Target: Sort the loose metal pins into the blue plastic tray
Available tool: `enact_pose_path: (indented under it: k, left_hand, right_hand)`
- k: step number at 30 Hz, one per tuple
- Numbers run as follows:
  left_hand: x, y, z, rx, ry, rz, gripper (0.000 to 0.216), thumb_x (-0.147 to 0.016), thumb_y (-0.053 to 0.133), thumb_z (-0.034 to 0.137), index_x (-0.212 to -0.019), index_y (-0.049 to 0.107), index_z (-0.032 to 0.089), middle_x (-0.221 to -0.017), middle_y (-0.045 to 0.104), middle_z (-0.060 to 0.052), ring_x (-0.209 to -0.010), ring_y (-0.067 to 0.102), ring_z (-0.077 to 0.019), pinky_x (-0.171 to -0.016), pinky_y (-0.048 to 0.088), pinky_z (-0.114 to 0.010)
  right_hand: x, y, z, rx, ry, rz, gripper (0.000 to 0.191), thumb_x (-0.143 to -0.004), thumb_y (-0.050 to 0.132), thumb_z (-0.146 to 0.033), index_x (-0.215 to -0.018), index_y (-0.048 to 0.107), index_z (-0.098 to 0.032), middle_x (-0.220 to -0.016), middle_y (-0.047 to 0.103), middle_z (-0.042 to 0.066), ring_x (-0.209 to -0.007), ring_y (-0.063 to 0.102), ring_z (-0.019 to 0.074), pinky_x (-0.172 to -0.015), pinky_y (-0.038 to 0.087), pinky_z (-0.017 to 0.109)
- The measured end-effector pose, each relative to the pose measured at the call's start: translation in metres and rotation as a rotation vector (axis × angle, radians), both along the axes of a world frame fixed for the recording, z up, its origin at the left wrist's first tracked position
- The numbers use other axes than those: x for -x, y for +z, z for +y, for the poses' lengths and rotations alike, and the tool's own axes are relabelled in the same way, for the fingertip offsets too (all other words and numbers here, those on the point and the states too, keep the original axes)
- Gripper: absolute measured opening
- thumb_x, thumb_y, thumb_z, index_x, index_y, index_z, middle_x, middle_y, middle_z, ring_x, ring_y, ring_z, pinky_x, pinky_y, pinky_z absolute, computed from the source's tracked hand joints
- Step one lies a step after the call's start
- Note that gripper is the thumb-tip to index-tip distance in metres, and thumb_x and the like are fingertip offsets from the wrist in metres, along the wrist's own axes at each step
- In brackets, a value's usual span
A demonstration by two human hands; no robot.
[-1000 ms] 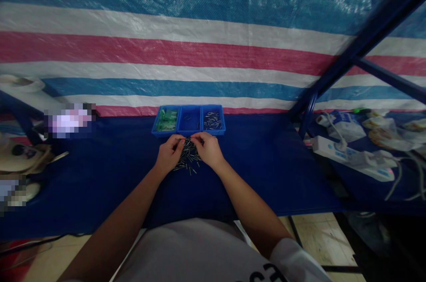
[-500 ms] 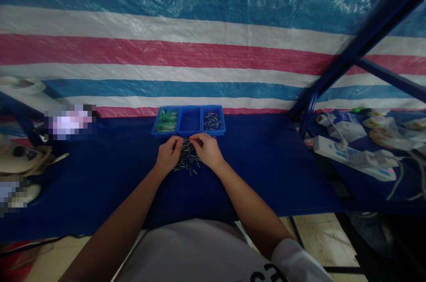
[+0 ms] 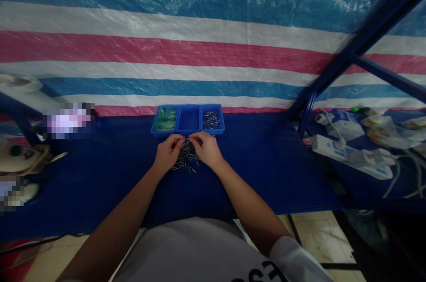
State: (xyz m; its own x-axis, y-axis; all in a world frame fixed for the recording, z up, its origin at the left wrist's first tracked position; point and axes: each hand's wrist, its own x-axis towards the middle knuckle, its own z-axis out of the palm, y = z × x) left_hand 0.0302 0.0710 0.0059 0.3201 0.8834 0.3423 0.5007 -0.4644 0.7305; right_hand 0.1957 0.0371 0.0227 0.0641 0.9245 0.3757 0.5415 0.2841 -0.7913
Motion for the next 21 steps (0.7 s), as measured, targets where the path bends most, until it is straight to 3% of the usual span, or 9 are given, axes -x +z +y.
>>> enact_pose_path:
  k: [3, 9, 16, 21]
  left_hand:
    - [0.0011, 0.0012, 0.0002, 0.013, -0.011, 0.013, 0.024, -0.092, 0.043, 0.035, -0.089, 0.061, 0.019, -0.068, 0.060, 0.002, -0.059, 0.054, -0.0106, -0.059, 0.040, -0.021]
    - [0.0012, 0.0019, -0.0002, 0.074, -0.017, 0.006, 0.028, -0.091, 0.044, 0.039, -0.084, 0.061, 0.019, -0.059, 0.057, 0.004, -0.053, 0.053, -0.0103, -0.055, 0.039, -0.021]
    - [-0.0017, -0.0007, -0.0019, 0.088, -0.007, -0.057, 0.025, -0.088, 0.050, 0.039, -0.099, 0.061, 0.020, -0.059, 0.056, 0.005, -0.052, 0.053, -0.0103, -0.055, 0.041, -0.022]
    - [-0.0011, -0.0020, -0.0016, 0.048, 0.010, -0.055, 0.022, -0.089, 0.048, 0.036, -0.097, 0.061, 0.020, -0.058, 0.054, 0.005, -0.049, 0.049, -0.0097, -0.052, 0.038, -0.021]
  right_hand:
    - [0.0005, 0.0003, -0.0003, 0.000, 0.017, -0.002, 0.012, -0.085, 0.058, -0.021, -0.091, 0.069, -0.019, -0.085, 0.069, 0.005, -0.075, 0.062, 0.0157, -0.068, 0.049, 0.027]
    - [-0.0006, -0.0003, -0.0005, -0.020, 0.016, -0.008, 0.013, -0.086, 0.057, -0.021, -0.091, 0.069, -0.019, -0.086, 0.069, 0.005, -0.075, 0.062, 0.0156, -0.068, 0.048, 0.027]
    - [-0.0020, -0.0001, -0.0002, -0.016, -0.003, -0.022, 0.014, -0.087, 0.056, -0.021, -0.092, 0.069, -0.018, -0.086, 0.069, 0.005, -0.076, 0.062, 0.0153, -0.068, 0.048, 0.027]
    - [-0.0013, -0.0007, 0.0000, -0.021, -0.019, -0.007, 0.014, -0.086, 0.057, -0.021, -0.092, 0.070, -0.018, -0.086, 0.070, 0.006, -0.074, 0.062, 0.0155, -0.068, 0.048, 0.027]
